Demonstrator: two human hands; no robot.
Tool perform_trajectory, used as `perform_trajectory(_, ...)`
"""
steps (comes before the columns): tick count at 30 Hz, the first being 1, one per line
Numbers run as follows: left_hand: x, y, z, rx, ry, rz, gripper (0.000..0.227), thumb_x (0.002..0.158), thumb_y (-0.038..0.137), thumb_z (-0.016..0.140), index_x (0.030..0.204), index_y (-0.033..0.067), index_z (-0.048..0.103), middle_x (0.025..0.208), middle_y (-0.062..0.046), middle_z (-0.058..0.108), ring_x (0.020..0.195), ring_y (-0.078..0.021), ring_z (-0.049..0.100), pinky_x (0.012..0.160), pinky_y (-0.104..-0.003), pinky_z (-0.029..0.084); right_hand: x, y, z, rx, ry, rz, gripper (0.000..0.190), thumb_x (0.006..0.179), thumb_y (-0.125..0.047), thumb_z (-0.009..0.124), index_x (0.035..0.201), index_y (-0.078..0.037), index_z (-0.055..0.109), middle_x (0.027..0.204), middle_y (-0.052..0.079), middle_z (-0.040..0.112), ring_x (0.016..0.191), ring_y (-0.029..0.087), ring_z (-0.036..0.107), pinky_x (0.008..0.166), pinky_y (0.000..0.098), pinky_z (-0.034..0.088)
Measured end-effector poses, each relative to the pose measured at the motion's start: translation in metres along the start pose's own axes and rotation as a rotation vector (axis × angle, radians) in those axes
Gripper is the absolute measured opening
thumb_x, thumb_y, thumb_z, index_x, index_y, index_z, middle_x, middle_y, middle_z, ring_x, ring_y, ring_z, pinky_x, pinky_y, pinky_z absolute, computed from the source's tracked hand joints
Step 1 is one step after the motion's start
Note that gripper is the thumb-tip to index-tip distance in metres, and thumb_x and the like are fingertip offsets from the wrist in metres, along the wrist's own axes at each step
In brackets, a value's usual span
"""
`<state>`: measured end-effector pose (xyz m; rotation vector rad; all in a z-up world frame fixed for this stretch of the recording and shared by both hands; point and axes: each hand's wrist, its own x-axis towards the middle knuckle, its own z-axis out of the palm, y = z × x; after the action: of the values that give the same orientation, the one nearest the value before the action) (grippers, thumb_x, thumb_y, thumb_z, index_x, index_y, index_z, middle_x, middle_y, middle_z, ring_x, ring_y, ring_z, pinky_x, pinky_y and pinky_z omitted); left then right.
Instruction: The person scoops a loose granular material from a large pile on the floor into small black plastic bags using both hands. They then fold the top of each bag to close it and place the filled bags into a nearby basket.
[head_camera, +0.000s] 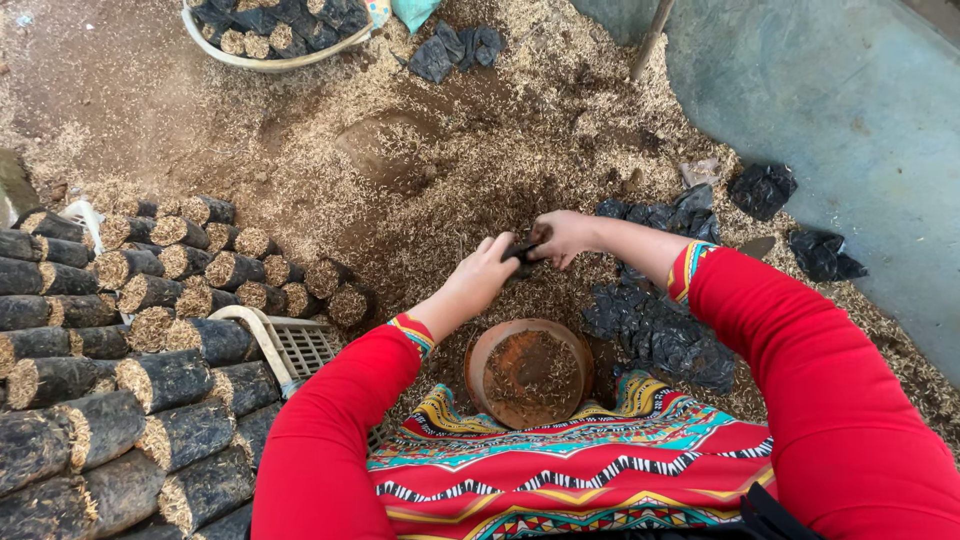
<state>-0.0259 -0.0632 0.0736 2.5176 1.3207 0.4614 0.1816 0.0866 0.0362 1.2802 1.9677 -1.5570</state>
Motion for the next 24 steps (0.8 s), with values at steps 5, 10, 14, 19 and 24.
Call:
perform_trajectory(5,-0.012,-0.028,0.022,0.028,-0.032,-0.337,0.033,0.072,-0.002,0.069,0.105,-0.0004,0.068,0.114,-0.015,0.063,0.108,-0.0356,0.060,0.093,-0.044,0.055,0.020,0.039,-0.035,-0.079,0.165,0.060,0.061,0.095,-0.049,0.062,0.137,-0.005,0.057,0.129,0.016,0.065,0.114,0.027,0.067,0.099,0.0385,0.058)
perform_trajectory(10,-0.016,-0.037,0.031,-0.024,0.109,-0.415,0.020,0.079,-0.002,0.065,0.097,0.0012,0.072,0.105,-0.014,0.068,0.102,-0.0351,0.063,0.089,-0.044,0.055,0.040,0.053,-0.029,-0.043,0.506,0.165,0.088,0.090,-0.049,0.067,0.157,-0.003,0.033,0.151,0.024,0.045,0.123,0.033,0.063,0.107,0.0462,0.054)
perform_trajectory(14,-0.012,-0.027,0.025,-0.075,0.142,-0.413,0.021,0.081,-0.002,0.063,0.099,0.0017,0.073,0.101,-0.012,0.068,0.100,-0.0344,0.064,0.089,-0.044,0.055,0.036,0.024,0.016,-0.325,0.443,0.142,0.105,0.087,-0.060,0.075,0.160,-0.010,0.018,0.161,0.026,0.018,0.142,0.043,0.023,0.111,0.0573,0.033)
perform_trajectory(19,-0.007,-0.007,0.008,-0.117,0.227,-0.386,0.018,0.084,0.001,0.063,0.099,0.0033,0.074,0.100,-0.011,0.068,0.098,-0.0328,0.064,0.085,-0.044,0.056,0.011,0.016,0.058,-0.645,0.350,-0.049,0.101,0.078,-0.052,0.083,0.156,-0.013,0.032,0.153,0.021,0.031,0.137,0.037,0.035,0.113,0.0537,0.037)
perform_trajectory(24,-0.007,0.015,-0.005,-0.161,0.257,-0.364,0.019,0.084,0.000,0.063,0.099,0.0036,0.073,0.099,-0.011,0.067,0.098,-0.0332,0.064,0.086,-0.043,0.056,0.010,0.047,0.078,-0.750,0.245,-0.316,0.046,0.081,-0.023,0.078,0.125,-0.017,0.069,0.140,0.013,0.052,0.121,0.033,0.051,0.105,0.0447,0.051)
